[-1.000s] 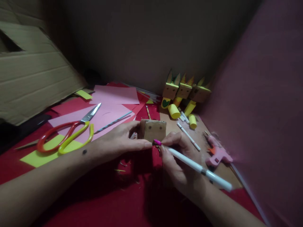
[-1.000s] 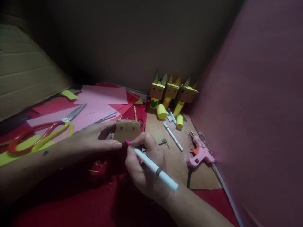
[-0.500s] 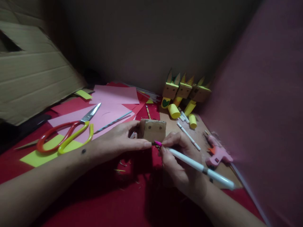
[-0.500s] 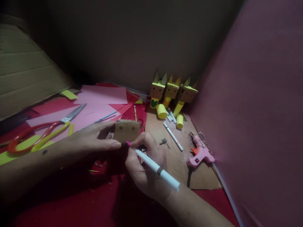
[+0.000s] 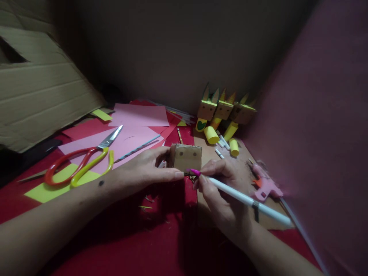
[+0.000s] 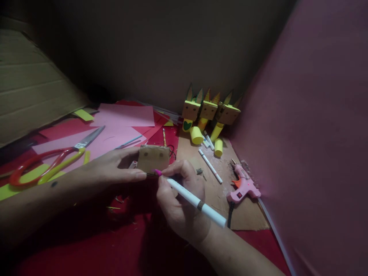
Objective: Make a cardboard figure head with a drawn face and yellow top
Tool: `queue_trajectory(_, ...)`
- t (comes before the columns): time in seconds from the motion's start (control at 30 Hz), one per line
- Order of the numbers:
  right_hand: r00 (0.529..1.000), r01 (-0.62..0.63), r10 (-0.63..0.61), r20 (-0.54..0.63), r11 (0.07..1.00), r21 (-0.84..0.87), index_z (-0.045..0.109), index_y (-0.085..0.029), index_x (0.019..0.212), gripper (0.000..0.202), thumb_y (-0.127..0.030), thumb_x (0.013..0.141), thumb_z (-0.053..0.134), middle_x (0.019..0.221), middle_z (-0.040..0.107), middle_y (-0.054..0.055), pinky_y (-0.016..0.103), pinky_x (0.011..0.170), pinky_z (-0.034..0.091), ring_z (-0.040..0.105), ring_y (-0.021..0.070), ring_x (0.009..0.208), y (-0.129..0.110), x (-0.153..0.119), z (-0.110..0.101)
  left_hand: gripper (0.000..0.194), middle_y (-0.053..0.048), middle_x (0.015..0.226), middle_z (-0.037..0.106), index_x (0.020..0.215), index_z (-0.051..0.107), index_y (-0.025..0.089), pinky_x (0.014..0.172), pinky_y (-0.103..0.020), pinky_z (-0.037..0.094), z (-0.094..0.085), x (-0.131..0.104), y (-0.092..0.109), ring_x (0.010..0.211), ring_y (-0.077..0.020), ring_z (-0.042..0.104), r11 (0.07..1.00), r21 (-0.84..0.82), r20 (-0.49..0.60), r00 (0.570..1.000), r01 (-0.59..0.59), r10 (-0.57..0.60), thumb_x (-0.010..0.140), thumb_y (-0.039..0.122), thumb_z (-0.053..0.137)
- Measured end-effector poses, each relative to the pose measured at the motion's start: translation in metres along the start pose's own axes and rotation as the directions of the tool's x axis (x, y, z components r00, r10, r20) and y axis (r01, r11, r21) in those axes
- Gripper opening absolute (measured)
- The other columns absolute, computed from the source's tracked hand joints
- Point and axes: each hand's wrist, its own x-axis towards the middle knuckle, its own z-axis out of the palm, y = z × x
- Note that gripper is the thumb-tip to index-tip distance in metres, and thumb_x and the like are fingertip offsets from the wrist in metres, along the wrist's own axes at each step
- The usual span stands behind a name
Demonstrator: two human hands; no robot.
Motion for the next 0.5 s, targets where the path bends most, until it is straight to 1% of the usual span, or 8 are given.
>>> queue_trajectory(0.2,1.0,-0.001,0.001,0.0,1.0,-0.01,0.052,-0.023,0.083,0.009,-0.015,0.085,0.056,0.066,0.055,-0.004,0.022,0.044,0.04,0.055,0.0111,0.057,-0.002,0.0,-0.002,0.059,-0.006,0.12,0.072,0.133,0.061,0.029,0.095,-0.039,0.048,0.001,0.0,0.0,0.12,-0.0332,0.061,1.0,-0.025,-0.002,1.0,-0.011,0.011,0.077,0.04,0.077)
queue_trajectory(0.27,1.0,0.0,0.0,-0.002,1.0,0.017,0.052,-0.023,0.084,0.009,-0.015,0.086,0.057,0.07,0.058,-0.003,0.022,0.046,0.041,0.058,0.0116,0.06,0.0,-0.001,-0.001,0.058,-0.005,0.121,0.072,0.133,0.062,0.029,0.095,-0.038,0.048,0.001,0.001,0.0,0.119,-0.0324,0.062,1.0,-0.024,0.006,1.0,-0.013,0.013,0.078,0.04,0.076)
queue_trajectory(0.4,0.998,-0.02,0.026,-0.05,0.992,0.124,0.053,-0.024,0.09,0.012,-0.013,0.087,0.056,0.069,0.055,-0.005,0.024,0.05,0.045,0.058,0.0118,0.06,0.007,-0.004,0.0,0.055,-0.003,0.121,0.073,0.132,0.063,0.032,0.094,-0.037,0.048,0.001,0.0,0.001,0.118,-0.0318,0.062,1.0,-0.007,0.004,1.0,-0.021,0.021,0.079,0.042,0.076)
queue_trajectory(0.5,0.998,-0.019,0.027,-0.054,0.991,0.133,0.053,-0.024,0.09,0.014,-0.011,0.087,0.057,0.069,0.056,-0.005,0.025,0.052,0.046,0.061,0.0126,0.062,0.008,-0.004,0.0,0.056,-0.003,0.125,0.072,0.132,0.063,0.034,0.094,-0.037,0.048,0.0,-0.001,0.0,0.12,-0.0323,0.061,0.999,-0.03,0.009,1.0,-0.021,0.022,0.078,0.043,0.077)
